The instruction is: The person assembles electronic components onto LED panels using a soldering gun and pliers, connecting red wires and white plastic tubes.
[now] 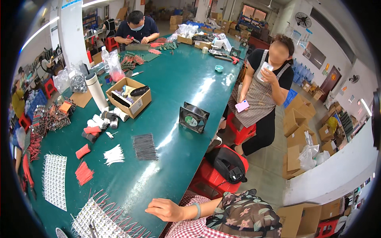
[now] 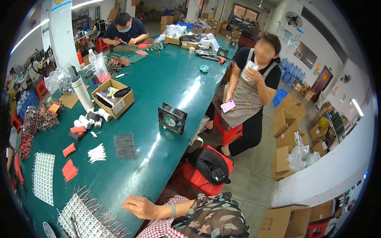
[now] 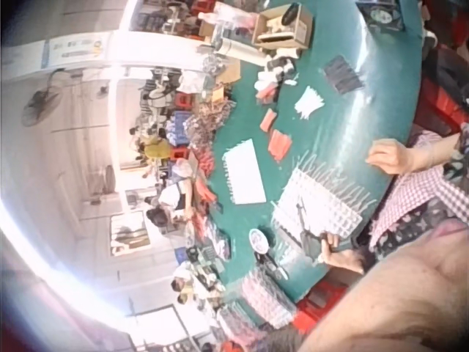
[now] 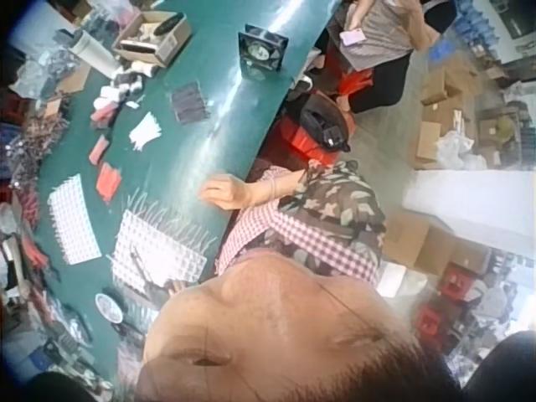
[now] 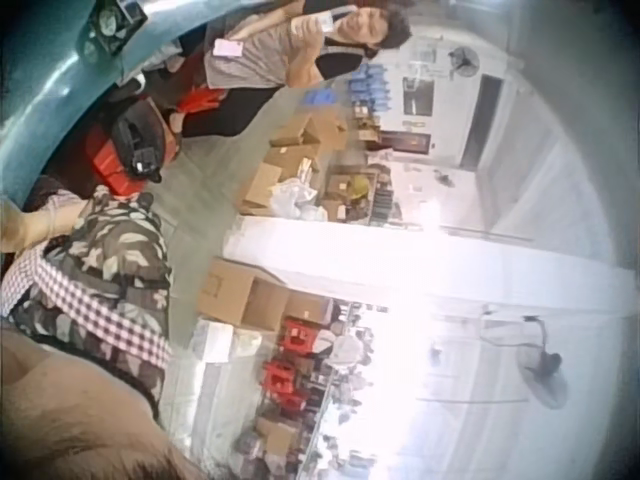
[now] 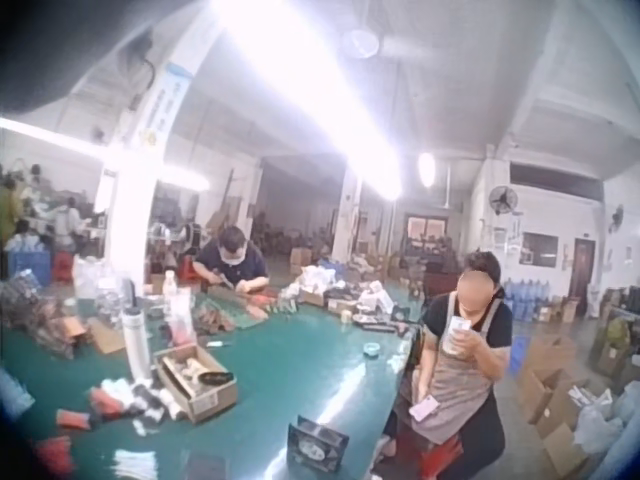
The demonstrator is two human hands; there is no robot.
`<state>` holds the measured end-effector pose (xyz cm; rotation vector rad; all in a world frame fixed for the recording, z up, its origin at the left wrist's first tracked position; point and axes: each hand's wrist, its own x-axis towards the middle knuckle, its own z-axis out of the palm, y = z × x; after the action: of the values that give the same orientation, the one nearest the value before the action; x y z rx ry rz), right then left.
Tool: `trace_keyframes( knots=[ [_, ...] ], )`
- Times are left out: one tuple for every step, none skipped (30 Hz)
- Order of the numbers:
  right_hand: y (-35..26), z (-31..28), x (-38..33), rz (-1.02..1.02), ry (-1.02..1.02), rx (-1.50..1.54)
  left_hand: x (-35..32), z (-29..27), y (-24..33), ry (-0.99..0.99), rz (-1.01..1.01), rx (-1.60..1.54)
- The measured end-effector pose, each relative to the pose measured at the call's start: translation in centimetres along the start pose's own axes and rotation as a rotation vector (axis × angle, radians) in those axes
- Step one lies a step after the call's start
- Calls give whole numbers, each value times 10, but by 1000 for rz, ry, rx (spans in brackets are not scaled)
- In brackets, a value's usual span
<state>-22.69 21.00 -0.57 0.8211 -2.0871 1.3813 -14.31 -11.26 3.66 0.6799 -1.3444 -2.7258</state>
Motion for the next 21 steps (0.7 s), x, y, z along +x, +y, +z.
trace_keyframes(
  knots=[
    [-1, 0, 0, 3, -1, 12, -2, -1, 0, 4, -10, 8],
    [-2, 0, 0, 10, -10, 23, -5, -1, -1, 13, -19, 14],
    [-2, 2, 2, 21, 1, 34, -7, -3, 0, 25, -23, 21],
    [-2, 3, 4, 32, 8, 50, -11, -5, 1, 42, -24, 26],
    [-2, 3, 5, 33, -10, 76, -17, -8, 1, 65, -23, 29],
    [-4, 2, 5, 58, -11, 29, -26, -12, 1, 96, -17, 29],
    [-7, 0, 8, 67, -18, -3, -46, 16, 13, 137, 7, 25],
    [-11, -1, 11, 53, -20, -25, -55, 50, 3, 489, 177, 40],
    [-10, -8, 9, 67, 10, -31, -47, 75, -2, 543, 276, 10],
    [-8, -10, 6, 85, -1, -30, -41, 66, -5, 447, 253, -68],
    [-6, -10, 4, 104, -10, -33, -38, 56, -6, 347, 229, -146],
    [-4, -8, 6, 109, -29, -33, -41, 61, -3, 277, 230, -267],
    [-5, -2, 10, 92, -51, 6, -51, 95, 5, 303, 321, -305],
    [-7, -2, 12, 76, -69, 43, -50, 75, -5, 290, 294, -417],
    [-9, -9, 10, 84, -86, 51, -45, 42, -16, 269, 270, -521],
    [-6, -7, 8, 84, -74, 40, -36, 44, -10, 197, 143, -442],
    [-5, -5, 6, 83, -58, 25, -42, 53, -13, 258, 235, -483],
    [-5, -5, 6, 75, -62, 24, -42, 55, -14, 247, 248, -485],
    [-4, -5, 6, 85, -63, 19, -43, 55, -15, 231, 258, -486],
    [-3, -4, 7, 77, -52, 31, -46, 54, -15, 228, 245, -484],
    [-3, -5, 7, 73, -33, 30, -49, 52, -17, 235, 227, -491]
  ],
)
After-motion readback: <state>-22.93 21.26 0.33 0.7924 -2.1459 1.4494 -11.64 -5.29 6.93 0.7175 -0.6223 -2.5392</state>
